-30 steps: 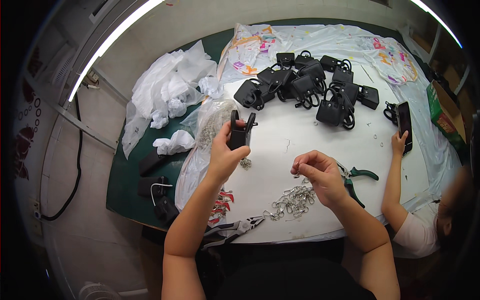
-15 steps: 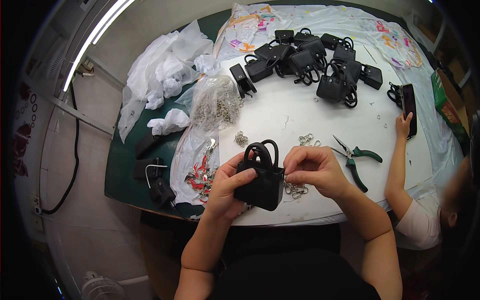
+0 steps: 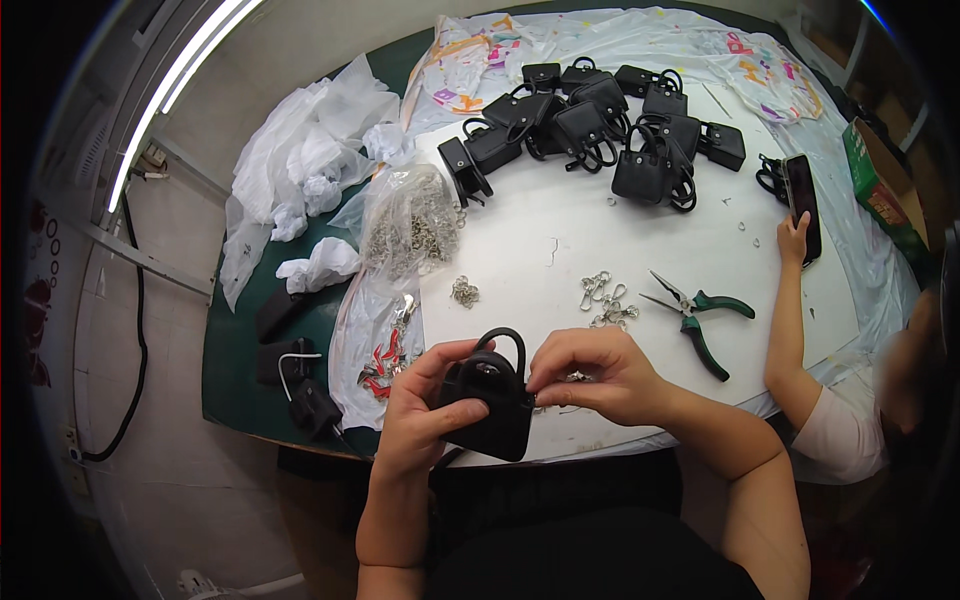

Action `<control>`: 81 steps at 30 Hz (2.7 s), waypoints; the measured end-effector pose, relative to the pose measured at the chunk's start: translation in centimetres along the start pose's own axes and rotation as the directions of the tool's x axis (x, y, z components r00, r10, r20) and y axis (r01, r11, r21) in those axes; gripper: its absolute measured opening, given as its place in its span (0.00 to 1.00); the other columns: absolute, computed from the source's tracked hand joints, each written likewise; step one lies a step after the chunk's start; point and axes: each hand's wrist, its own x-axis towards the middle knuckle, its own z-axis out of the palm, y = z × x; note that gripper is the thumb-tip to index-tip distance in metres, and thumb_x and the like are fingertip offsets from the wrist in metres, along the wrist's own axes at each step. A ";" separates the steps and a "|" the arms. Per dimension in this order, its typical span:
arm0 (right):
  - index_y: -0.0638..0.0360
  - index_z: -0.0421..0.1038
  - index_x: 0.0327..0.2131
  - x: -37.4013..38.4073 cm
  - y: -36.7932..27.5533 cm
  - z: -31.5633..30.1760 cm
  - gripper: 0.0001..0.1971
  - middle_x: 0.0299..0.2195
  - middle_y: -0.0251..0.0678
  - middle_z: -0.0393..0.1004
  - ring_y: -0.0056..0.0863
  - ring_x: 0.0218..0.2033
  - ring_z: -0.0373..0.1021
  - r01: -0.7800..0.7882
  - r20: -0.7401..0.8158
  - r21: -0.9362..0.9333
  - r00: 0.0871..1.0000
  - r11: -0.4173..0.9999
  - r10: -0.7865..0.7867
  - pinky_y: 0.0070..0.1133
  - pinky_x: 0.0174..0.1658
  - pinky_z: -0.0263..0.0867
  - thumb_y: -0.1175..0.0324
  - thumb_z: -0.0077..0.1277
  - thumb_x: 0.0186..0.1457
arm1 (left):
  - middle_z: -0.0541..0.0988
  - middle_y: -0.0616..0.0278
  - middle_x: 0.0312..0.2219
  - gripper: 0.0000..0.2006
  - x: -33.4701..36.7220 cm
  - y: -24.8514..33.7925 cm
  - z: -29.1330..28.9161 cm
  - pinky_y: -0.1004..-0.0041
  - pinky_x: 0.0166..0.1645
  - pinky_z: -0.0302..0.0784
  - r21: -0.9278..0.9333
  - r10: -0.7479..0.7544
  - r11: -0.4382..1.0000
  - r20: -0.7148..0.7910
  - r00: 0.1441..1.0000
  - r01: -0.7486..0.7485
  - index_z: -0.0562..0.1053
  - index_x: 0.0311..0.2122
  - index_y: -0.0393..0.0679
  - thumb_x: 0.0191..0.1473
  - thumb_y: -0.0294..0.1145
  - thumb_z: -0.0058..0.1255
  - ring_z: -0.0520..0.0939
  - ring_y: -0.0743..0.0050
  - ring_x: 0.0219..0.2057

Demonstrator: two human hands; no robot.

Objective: The person attaches metal chain links and decorative charms to small black bag-shaped plastic pieces using pliers to open and close the rings.

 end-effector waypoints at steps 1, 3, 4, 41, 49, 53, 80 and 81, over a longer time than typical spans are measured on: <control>0.64 0.75 0.36 0.0 0.3 -0.1 0.05 0.34 0.32 0.75 0.17 0.33 0.73 0.053 0.034 -0.035 0.998 0.998 -0.052 0.16 0.37 0.71 0.79 0.59 0.55 | 0.80 0.55 0.44 0.30 -0.1 -0.1 -0.3 0.73 0.53 0.75 0.076 0.026 0.997 0.008 1.000 -0.026 0.68 0.56 0.33 0.44 0.16 0.63 0.81 0.72 0.46; 0.65 0.75 0.36 -0.2 0.5 -0.1 0.05 0.35 0.35 0.74 0.19 0.33 0.73 -0.029 0.025 0.077 0.999 0.997 0.027 0.17 0.36 0.71 0.81 0.57 0.55 | 0.80 0.53 0.44 0.30 -0.3 -0.6 -0.4 0.70 0.53 0.76 0.129 0.115 0.985 0.031 0.993 -0.118 0.69 0.55 0.32 0.43 0.15 0.63 0.81 0.69 0.46; 0.66 0.76 0.36 -0.2 0.7 -0.2 0.05 0.36 0.37 0.74 0.22 0.34 0.74 -0.074 0.011 0.152 0.997 0.986 0.073 0.18 0.36 0.72 0.82 0.57 0.55 | 0.80 0.52 0.43 0.31 -0.2 -0.9 -0.5 0.69 0.53 0.76 0.160 0.167 0.972 0.050 0.985 -0.173 0.69 0.54 0.32 0.42 0.15 0.64 0.81 0.67 0.47; 0.61 0.77 0.34 4.4 0.4 2.2 0.09 0.33 0.36 0.77 0.28 0.32 0.73 0.160 0.108 -0.522 0.987 0.838 -0.122 0.21 0.34 0.70 0.81 0.62 0.48 | 0.78 0.45 0.46 0.35 -2.6 -3.2 -3.9 0.68 0.54 0.76 0.086 0.313 0.949 -0.143 0.939 -0.304 0.64 0.55 0.36 0.40 0.15 0.68 0.81 0.64 0.47; 0.61 0.74 0.34 4.0 0.4 3.0 0.08 0.33 0.35 0.77 0.29 0.37 0.71 -0.338 -0.059 -0.050 0.940 0.940 0.335 0.22 0.43 0.64 0.78 0.61 0.50 | 0.77 0.46 0.47 0.33 -3.0 -3.6 -3.8 0.66 0.55 0.75 0.261 0.416 0.888 -0.103 0.903 -0.379 0.65 0.53 0.35 0.40 0.19 0.70 0.80 0.63 0.49; 0.60 0.73 0.32 4.3 1.2 2.6 0.10 0.33 0.35 0.75 0.32 0.33 0.69 0.093 0.103 -0.550 0.994 0.830 -0.043 0.24 0.39 0.65 0.77 0.64 0.46 | 0.76 0.50 0.47 0.36 -4.9 -3.7 -4.1 0.66 0.54 0.74 0.612 0.364 0.767 -0.166 0.916 -0.194 0.64 0.53 0.36 0.38 0.24 0.73 0.80 0.61 0.47; 0.63 0.72 0.28 4.1 -0.7 2.5 0.12 0.28 0.36 0.75 0.31 0.28 0.68 0.496 0.345 -0.771 0.852 0.399 -0.393 0.25 0.27 0.63 0.73 0.65 0.40 | 0.78 0.51 0.45 0.17 -5.6 5.4 -4.1 0.60 0.39 0.74 0.971 0.265 -0.105 0.234 0.935 -0.214 0.70 0.22 0.35 0.26 0.29 0.68 0.78 0.53 0.39; 0.63 0.72 0.29 4.0 -0.8 2.5 0.12 0.28 0.36 0.75 0.31 0.28 0.68 0.495 0.343 -0.775 0.851 0.392 -0.397 0.24 0.27 0.63 0.73 0.65 0.40 | 0.78 0.51 0.45 0.17 -5.7 5.5 -3.9 0.60 0.39 0.73 0.971 0.251 -0.110 0.234 0.939 -0.213 0.70 0.22 0.35 0.26 0.29 0.67 0.78 0.53 0.39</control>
